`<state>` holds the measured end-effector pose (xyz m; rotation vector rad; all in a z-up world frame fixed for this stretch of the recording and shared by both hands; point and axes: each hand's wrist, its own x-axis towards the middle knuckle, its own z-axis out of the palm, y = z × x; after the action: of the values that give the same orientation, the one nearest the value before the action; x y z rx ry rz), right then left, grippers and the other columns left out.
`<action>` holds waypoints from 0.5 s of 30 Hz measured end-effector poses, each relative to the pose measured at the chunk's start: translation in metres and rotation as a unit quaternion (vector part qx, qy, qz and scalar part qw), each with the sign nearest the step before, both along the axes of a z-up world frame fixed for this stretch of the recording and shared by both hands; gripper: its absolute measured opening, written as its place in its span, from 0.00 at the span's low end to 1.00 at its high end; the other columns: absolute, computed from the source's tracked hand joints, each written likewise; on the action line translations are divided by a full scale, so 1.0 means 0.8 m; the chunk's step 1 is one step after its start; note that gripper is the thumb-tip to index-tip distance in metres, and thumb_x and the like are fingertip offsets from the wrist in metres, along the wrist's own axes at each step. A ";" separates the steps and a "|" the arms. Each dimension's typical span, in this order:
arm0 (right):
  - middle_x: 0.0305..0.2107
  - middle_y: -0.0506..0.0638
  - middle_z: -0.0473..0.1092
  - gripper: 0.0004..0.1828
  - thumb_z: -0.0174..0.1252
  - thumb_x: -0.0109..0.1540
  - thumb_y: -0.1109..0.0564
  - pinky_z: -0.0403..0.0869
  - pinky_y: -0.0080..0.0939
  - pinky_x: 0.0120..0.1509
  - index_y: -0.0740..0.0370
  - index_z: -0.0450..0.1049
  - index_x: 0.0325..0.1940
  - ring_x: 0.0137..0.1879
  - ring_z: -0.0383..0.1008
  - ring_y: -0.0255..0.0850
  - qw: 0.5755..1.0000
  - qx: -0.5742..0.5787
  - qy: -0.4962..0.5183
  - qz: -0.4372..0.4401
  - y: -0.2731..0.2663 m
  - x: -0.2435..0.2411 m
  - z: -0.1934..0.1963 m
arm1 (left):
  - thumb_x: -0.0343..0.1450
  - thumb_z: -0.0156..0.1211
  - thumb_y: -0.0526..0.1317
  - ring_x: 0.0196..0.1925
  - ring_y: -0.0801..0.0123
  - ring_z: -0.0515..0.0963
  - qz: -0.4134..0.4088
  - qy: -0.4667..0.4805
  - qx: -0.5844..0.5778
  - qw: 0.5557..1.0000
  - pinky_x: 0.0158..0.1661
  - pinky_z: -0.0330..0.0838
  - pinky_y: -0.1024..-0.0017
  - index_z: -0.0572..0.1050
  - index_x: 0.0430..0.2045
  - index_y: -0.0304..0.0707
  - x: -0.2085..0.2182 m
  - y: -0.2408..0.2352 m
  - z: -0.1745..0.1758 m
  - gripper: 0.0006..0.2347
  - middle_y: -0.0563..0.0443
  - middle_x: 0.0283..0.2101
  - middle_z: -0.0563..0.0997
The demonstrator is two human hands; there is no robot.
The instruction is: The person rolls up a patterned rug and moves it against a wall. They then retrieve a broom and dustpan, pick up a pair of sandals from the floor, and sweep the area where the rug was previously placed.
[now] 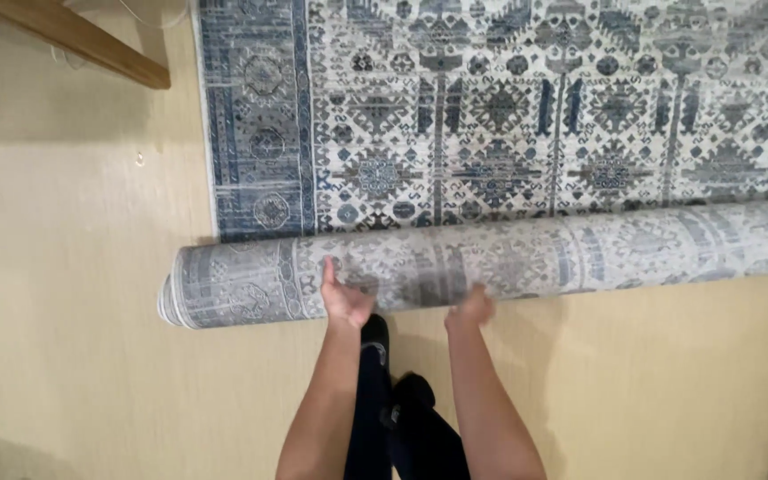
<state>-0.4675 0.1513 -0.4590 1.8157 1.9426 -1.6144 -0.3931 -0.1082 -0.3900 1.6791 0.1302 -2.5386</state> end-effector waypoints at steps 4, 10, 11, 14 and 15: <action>0.68 0.60 0.56 0.41 0.58 0.65 0.33 0.68 0.65 0.60 0.47 0.56 0.77 0.69 0.58 0.57 0.964 -0.187 -0.170 -0.082 -0.018 0.029 0.055 | 0.61 0.62 0.65 0.79 0.39 0.36 -0.010 -0.009 0.001 1.000 0.69 0.33 0.36 0.38 0.76 0.58 0.014 0.011 -0.025 0.50 0.36 0.78 0.34; 0.73 0.56 0.49 0.46 0.46 0.63 0.22 0.59 0.74 0.71 0.41 0.48 0.79 0.75 0.51 0.61 0.954 -0.290 -0.068 -0.022 -0.052 0.015 0.042 | 0.61 0.63 0.59 0.77 0.42 0.50 -0.074 -0.046 -0.024 0.996 0.68 0.40 0.34 0.48 0.73 0.53 0.063 0.040 -0.050 0.44 0.38 0.77 0.50; 0.74 0.54 0.49 0.46 0.44 0.62 0.21 0.56 0.76 0.71 0.41 0.49 0.79 0.75 0.51 0.59 0.951 -0.299 -0.077 -0.004 -0.052 0.010 0.043 | 0.62 0.63 0.58 0.78 0.46 0.51 -0.152 -0.067 -0.023 0.986 0.67 0.41 0.34 0.51 0.73 0.51 0.087 0.055 -0.079 0.42 0.41 0.77 0.52; 0.74 0.52 0.52 0.46 0.42 0.61 0.20 0.55 0.76 0.69 0.42 0.53 0.77 0.73 0.55 0.57 0.947 -0.302 -0.106 0.017 -0.069 -0.026 0.036 | 0.65 0.61 0.58 0.78 0.48 0.50 -0.273 -0.081 0.000 0.959 0.67 0.44 0.34 0.53 0.74 0.46 0.102 0.063 -0.107 0.41 0.41 0.77 0.54; 0.74 0.53 0.56 0.46 0.41 0.60 0.19 0.56 0.75 0.68 0.43 0.56 0.76 0.71 0.58 0.56 0.947 -0.295 -0.125 0.019 -0.075 -0.042 0.032 | 0.68 0.60 0.59 0.78 0.46 0.49 -0.317 -0.075 0.024 0.945 0.67 0.47 0.34 0.52 0.75 0.43 0.096 0.061 -0.108 0.41 0.38 0.77 0.53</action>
<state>-0.5013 0.0909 -0.4336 1.6172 1.2034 -1.6187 -0.3160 -0.0593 -0.4765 2.2107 -0.4370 -2.8116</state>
